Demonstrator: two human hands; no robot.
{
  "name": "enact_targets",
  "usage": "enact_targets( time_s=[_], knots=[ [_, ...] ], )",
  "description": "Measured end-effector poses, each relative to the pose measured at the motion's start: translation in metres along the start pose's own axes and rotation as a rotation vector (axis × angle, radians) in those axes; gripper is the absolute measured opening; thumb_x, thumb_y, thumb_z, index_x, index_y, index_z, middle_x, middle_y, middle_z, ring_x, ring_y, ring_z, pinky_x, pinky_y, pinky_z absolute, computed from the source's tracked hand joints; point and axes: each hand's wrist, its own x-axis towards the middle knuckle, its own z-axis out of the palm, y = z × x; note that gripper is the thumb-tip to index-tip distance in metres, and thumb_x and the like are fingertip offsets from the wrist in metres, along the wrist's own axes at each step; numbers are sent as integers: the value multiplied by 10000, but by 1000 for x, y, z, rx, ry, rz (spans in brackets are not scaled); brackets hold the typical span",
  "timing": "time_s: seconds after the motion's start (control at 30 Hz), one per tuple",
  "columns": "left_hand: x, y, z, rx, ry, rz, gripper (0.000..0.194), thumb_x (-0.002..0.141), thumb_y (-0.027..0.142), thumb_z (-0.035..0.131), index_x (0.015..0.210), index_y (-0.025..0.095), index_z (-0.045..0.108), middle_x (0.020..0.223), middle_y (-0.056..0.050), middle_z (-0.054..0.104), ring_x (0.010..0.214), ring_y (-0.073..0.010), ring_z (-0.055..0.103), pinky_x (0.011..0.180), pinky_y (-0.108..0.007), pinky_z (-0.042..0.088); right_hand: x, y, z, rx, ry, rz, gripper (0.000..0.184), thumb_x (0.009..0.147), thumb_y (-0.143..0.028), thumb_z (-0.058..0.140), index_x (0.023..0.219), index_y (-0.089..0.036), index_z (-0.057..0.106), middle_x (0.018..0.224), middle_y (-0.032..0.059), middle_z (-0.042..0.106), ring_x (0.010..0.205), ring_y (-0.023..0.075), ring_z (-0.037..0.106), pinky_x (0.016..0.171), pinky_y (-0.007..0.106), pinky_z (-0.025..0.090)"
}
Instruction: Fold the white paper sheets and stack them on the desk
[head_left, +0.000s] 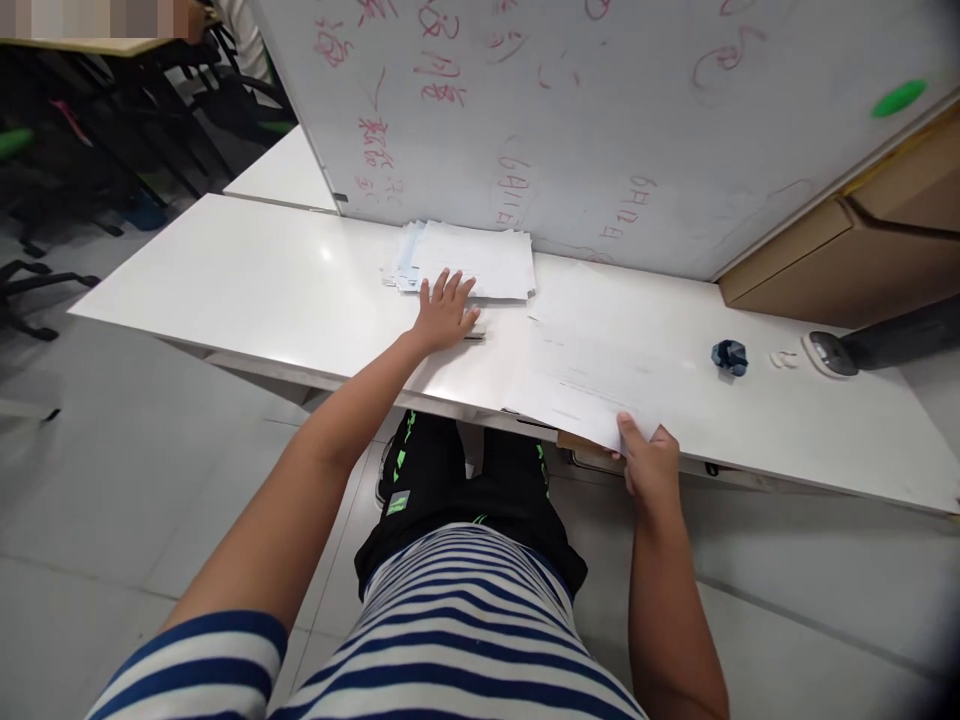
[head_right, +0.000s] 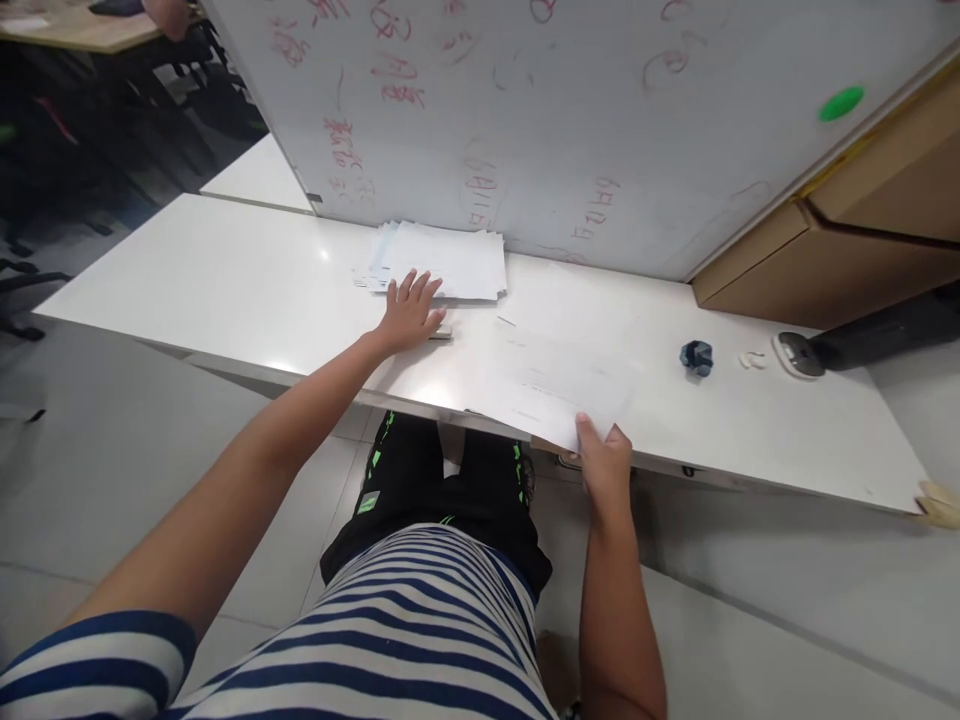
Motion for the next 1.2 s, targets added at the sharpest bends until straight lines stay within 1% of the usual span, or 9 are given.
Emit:
enact_targets(
  time_s=[0.17, 0.37, 0.53, 0.67, 0.77, 0.87, 0.97, 1.1, 1.2],
  knots=[
    [0, -2, 2, -4, 10, -9, 624, 923, 525, 315, 1466, 219, 294, 1563, -90, 210, 1454, -300, 54, 1136, -511, -57, -5, 13, -15, 24, 0, 29, 515, 689, -517, 706, 1015, -120, 670, 946, 103, 682, 574, 129, 553, 348, 202, 410],
    [2, -1, 5, -25, 52, -49, 636, 913, 546, 358, 1449, 206, 323, 1549, -113, 241, 1446, -317, 90, 1132, -527, -7, -5, 20, -16, -26, -18, 14, 571, 706, -533, 679, 1098, -118, 654, 973, 117, 687, 599, 144, 572, 376, 214, 424],
    [-4, 6, 7, -67, 241, -92, 655, 912, 579, 369, 1401, 142, 377, 1453, -142, 411, 1410, -307, 212, 1121, -439, 169, -2, 27, -9, -59, -59, 12, 560, 723, -530, 665, 1114, -130, 643, 1016, 114, 675, 634, 154, 580, 397, 224, 445],
    [-22, 19, 2, -45, 396, -118, 553, 923, 562, 381, 1318, 184, 460, 1341, -122, 521, 1322, -270, 355, 1088, -391, 231, 1, 31, -7, -58, -68, 24, 557, 729, -530, 656, 1114, -127, 640, 995, 106, 676, 621, 149, 569, 396, 224, 439],
    [-41, 24, -1, -26, 304, -211, 519, 891, 579, 448, 1249, 209, 512, 1202, -120, 588, 1144, -280, 498, 985, -403, 330, 1, 31, -9, -37, -90, 35, 560, 726, -532, 659, 1120, -136, 637, 1045, 106, 669, 649, 154, 581, 400, 222, 442],
    [-53, 20, 0, -4, 150, -266, 482, 868, 542, 513, 1214, 206, 535, 1139, -122, 594, 1042, -292, 530, 880, -397, 378, -4, 26, -8, -24, -88, 60, 565, 713, -526, 676, 1124, -141, 632, 1090, 111, 664, 694, 174, 605, 397, 221, 444],
    [-57, 12, 5, -17, 91, -287, 394, 897, 470, 491, 1188, 212, 552, 1118, -114, 592, 1024, -286, 531, 878, -396, 364, -8, 14, 1, -9, 43, 14, 563, 724, -533, 666, 1109, -125, 627, 1076, 119, 665, 761, 202, 628, 417, 232, 469],
    [-53, 4, 7, -100, 63, -270, 329, 884, 422, 524, 1170, 267, 574, 1090, -68, 601, 1020, -266, 539, 915, -403, 326, 2, -15, 32, 157, 293, -218, 579, 779, -540, 608, 1171, -115, 577, 1151, 132, 624, 954, 235, 626, 594, 295, 561],
    [-52, 1, 7, -160, 52, -261, 315, 870, 410, 549, 1164, 304, 590, 1090, -37, 608, 1040, -248, 533, 934, -395, 306, 28, -45, 72, 235, 193, -302, 550, 783, -526, 609, 1137, -106, 575, 1085, 121, 637, 956, 230, 625, 682, 326, 565]
  ],
)
